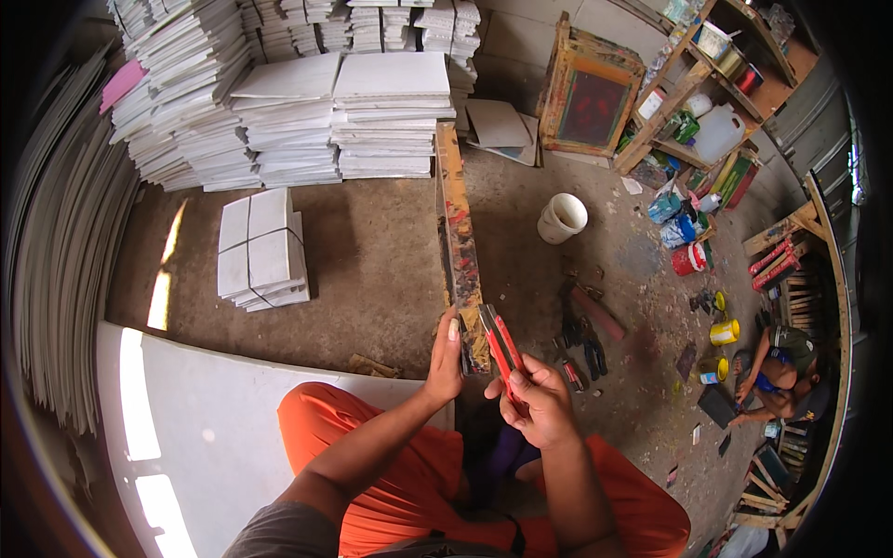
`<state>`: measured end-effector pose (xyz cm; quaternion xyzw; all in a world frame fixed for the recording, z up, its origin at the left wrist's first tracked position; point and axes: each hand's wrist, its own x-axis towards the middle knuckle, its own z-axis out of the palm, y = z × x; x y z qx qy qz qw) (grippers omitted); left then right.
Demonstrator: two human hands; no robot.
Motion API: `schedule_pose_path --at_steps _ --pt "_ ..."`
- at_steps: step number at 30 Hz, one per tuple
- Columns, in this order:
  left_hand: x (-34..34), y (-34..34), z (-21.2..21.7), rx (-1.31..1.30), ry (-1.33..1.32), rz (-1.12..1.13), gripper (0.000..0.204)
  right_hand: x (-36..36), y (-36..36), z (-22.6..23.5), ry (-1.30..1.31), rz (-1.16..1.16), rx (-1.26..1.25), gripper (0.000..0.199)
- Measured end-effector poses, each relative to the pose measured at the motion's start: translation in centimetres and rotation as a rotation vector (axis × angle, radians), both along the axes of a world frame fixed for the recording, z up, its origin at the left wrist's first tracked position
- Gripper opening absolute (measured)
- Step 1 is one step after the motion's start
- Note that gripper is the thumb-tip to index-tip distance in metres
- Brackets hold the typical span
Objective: The person sits on the floor and cleans a wooden screen frame with a cloth. They then use a utility knife to scrape and remove old material from the frame's edges and corners. Finally, they use a blue scraper tool to further clean the frame surface.
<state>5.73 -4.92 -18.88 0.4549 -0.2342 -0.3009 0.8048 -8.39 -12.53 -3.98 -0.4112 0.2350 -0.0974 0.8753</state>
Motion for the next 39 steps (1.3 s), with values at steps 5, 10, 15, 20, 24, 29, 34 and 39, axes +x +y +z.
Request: schedule_pose_path --at_steps 5,10,15,20,24,29,34,39 --pt "-0.1 -0.3 -0.5 0.014 -0.04 0.036 0.057 -0.2 -0.6 -0.9 -0.057 -0.061 0.068 0.037" --pt "0.0 0.1 -1.3 -0.013 0.035 -0.017 0.057 1.0 -0.2 1.1 -0.04 -0.058 0.033 0.046" --pt "0.3 -0.1 -0.4 -0.014 -0.027 -0.028 0.057 0.3 -0.3 -0.2 -0.039 -0.031 0.018 0.043" --pt "0.2 -0.3 -0.9 0.005 -0.025 0.008 0.058 -0.2 -0.3 -1.0 0.053 -0.103 -0.002 0.033" --pt "0.2 -0.2 -1.1 0.035 -0.028 0.002 0.065 -0.2 -0.2 -1.1 0.126 -0.234 -0.233 0.034" --pt "0.4 0.4 -1.4 -0.055 -0.144 -0.086 0.079 -0.5 -0.1 1.0 0.349 -0.197 -0.779 0.021" --pt "0.2 0.4 0.5 -0.029 -0.105 -0.117 0.074 -0.9 1.6 2.9 0.462 -0.138 -1.677 0.04" --pt "-0.4 0.0 -1.0 -0.015 -0.095 -0.084 0.072 -1.6 4.3 2.8 0.602 -0.125 -1.828 0.04"
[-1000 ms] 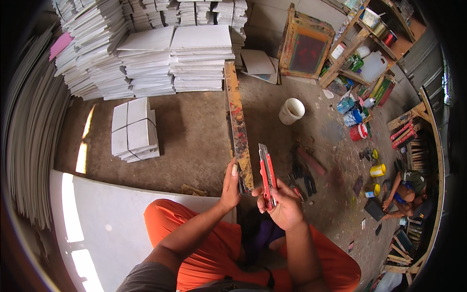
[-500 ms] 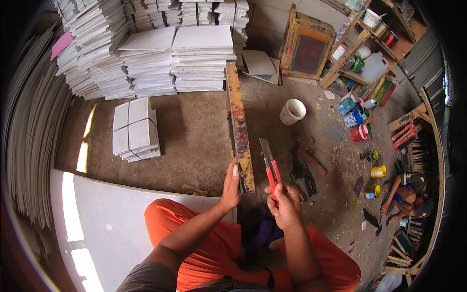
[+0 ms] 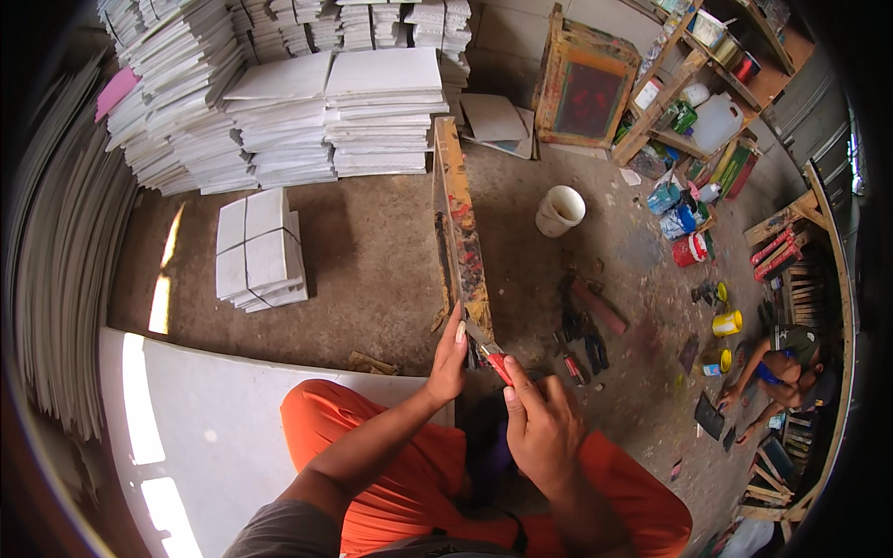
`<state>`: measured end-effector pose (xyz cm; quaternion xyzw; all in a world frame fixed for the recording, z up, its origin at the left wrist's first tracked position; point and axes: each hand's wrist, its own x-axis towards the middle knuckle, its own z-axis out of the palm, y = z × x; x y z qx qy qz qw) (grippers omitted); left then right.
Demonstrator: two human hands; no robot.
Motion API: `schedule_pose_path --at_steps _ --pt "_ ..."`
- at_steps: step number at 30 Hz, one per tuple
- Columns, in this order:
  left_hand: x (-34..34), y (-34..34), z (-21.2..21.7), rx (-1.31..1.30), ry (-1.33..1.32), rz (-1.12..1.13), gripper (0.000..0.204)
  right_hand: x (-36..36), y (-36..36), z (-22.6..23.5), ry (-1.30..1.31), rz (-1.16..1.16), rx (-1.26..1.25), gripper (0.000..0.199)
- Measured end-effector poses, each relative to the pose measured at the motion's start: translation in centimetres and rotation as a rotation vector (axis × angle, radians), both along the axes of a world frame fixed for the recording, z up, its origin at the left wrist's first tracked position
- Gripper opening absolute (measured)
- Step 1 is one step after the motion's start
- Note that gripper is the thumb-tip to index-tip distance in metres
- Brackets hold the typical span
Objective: The person sits on the floor and cleans a wooden screen frame with a cloth. They then use a utility knife to scrape and remove old material from the frame's edges and corners. Finally, they use a blue scraper tool to further clean the frame surface.
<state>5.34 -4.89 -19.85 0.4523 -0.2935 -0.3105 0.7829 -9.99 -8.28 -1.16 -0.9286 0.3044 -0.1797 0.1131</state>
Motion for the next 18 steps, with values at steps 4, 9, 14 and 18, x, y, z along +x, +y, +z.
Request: schedule_pose_path --at_steps 4,9,14,18 --pt "-0.4 -0.3 -0.4 0.018 -0.017 0.031 0.07 -0.7 1.0 -0.6 0.043 -0.055 -0.054 0.039" --pt "-0.5 -0.3 -0.1 0.013 0.026 0.034 0.069 -0.7 1.0 -0.3 0.039 -0.06 -0.05 0.04" --pt "-0.5 -0.3 0.4 0.002 0.036 0.031 0.069 -0.5 1.1 -0.4 0.082 -0.082 -0.078 0.041" --pt "-0.4 -0.4 0.2 0.01 0.007 0.043 0.068 -0.1 1.3 0.0 0.106 -0.078 -0.077 0.044"
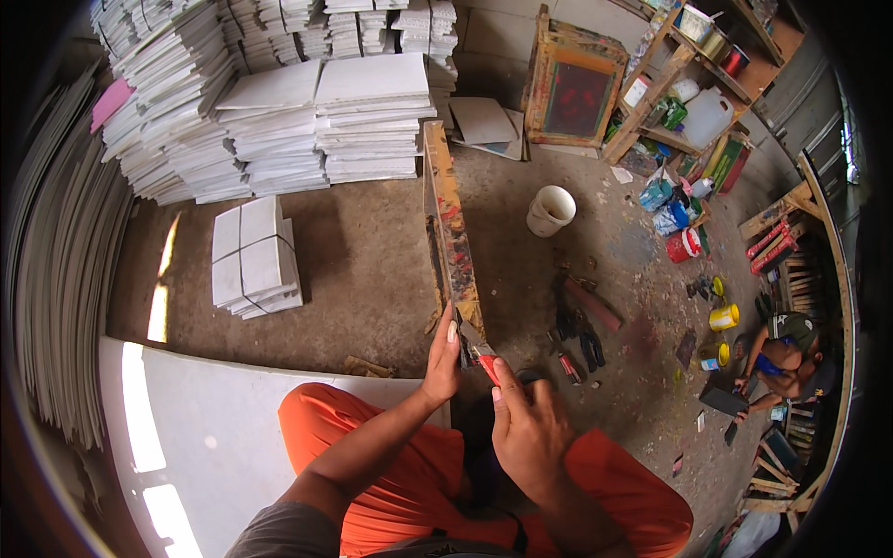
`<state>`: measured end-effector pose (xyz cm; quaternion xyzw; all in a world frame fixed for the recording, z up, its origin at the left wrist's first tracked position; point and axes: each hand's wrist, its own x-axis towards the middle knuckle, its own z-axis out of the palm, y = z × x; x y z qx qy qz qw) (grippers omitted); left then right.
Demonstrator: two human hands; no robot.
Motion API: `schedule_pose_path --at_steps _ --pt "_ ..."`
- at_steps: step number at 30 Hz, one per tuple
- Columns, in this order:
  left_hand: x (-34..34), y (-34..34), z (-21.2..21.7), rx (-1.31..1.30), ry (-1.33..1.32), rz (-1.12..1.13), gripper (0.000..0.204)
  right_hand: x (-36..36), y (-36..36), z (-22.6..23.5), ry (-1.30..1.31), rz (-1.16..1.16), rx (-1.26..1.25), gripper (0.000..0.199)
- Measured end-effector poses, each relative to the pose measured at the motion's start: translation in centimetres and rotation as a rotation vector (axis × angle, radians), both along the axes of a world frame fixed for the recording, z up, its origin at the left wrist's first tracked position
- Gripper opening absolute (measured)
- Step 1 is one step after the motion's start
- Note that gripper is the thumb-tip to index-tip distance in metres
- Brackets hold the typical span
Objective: The person sits on the floor and cleans a wooden screen frame with a cloth. They then use a utility knife to scrape and remove old material from the frame's edges and corners. Finally, they use a blue scraper tool to further clean the frame surface.
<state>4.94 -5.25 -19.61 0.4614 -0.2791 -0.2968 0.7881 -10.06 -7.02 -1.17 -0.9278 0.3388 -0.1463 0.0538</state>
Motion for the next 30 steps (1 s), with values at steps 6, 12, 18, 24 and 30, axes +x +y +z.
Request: schedule_pose_path --at_steps 6,12,18,24,30 --pt "-0.2 -0.1 0.4 -0.005 -0.024 -0.001 0.069 0.3 0.1 0.3 0.031 -0.01 -0.012 0.047" --pt "-0.4 -0.1 0.3 -0.034 0.022 -0.021 0.07 1.1 0.0 0.4 0.054 -0.015 -0.114 0.045" --pt "-0.4 -0.1 0.2 -0.012 0.035 -0.03 0.068 1.6 0.5 0.0 0.078 -0.048 -0.237 0.045" --pt "-0.7 -0.1 -0.5 -0.049 0.107 -0.084 0.071 2.9 -0.1 -1.6 0.071 -0.185 -0.128 0.044" --pt "-0.4 -0.3 0.9 -0.032 0.02 -0.01 0.07 1.4 -0.9 0.4 -0.053 -0.093 0.012 0.044"
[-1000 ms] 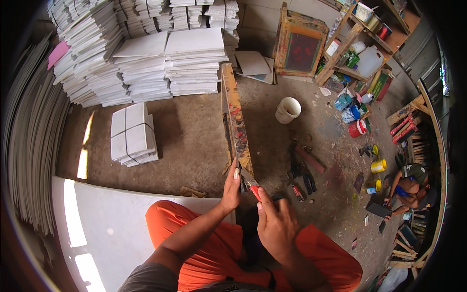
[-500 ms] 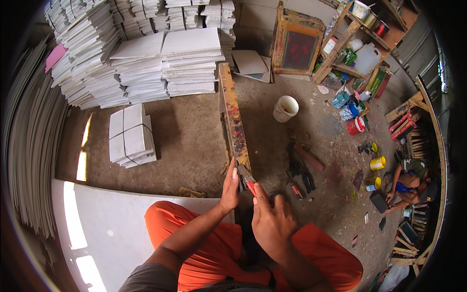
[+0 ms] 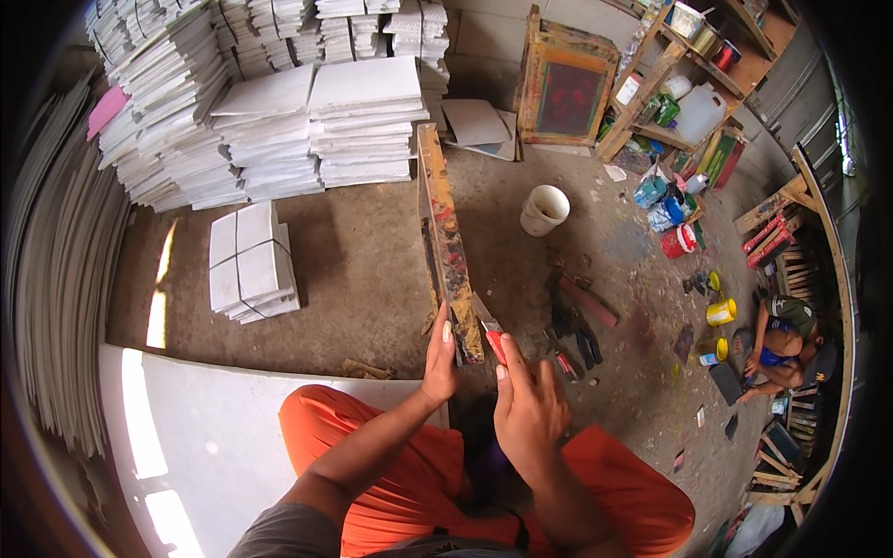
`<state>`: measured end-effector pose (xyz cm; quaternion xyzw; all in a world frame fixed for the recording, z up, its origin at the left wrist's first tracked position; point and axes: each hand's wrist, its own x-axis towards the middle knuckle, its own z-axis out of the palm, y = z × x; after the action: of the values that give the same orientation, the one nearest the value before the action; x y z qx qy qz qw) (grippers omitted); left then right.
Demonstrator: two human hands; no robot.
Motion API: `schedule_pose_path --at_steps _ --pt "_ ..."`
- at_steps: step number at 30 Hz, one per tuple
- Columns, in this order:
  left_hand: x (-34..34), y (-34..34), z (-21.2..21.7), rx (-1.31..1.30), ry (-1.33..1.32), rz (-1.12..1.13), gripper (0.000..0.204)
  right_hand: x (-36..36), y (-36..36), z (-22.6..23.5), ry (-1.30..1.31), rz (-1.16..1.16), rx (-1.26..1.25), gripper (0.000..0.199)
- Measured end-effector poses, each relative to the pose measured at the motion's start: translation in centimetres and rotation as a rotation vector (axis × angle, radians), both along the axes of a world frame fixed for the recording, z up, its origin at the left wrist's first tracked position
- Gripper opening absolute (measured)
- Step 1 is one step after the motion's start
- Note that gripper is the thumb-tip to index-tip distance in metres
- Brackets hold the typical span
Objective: The person sits on the floor and cleans a wooden screen frame with a cloth. They then use a utility knife to scrape and remove old material from the frame's edges and corners. Finally, they use a blue scraper tool to further clean the frame surface.
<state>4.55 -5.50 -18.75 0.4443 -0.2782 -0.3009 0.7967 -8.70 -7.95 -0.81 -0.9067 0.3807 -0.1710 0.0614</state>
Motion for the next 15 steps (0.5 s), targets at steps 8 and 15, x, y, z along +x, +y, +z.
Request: schedule_pose_path --at_steps 8,15 --pt "0.2 0.3 0.7 0.035 -0.084 0.033 0.066 -0.5 -1.9 -2.3 -0.29 0.123 0.182 0.051" --pt "0.1 0.3 -0.1 0.053 -0.059 0.048 0.067 -1.2 -0.7 0.4 0.037 0.13 0.327 0.045"
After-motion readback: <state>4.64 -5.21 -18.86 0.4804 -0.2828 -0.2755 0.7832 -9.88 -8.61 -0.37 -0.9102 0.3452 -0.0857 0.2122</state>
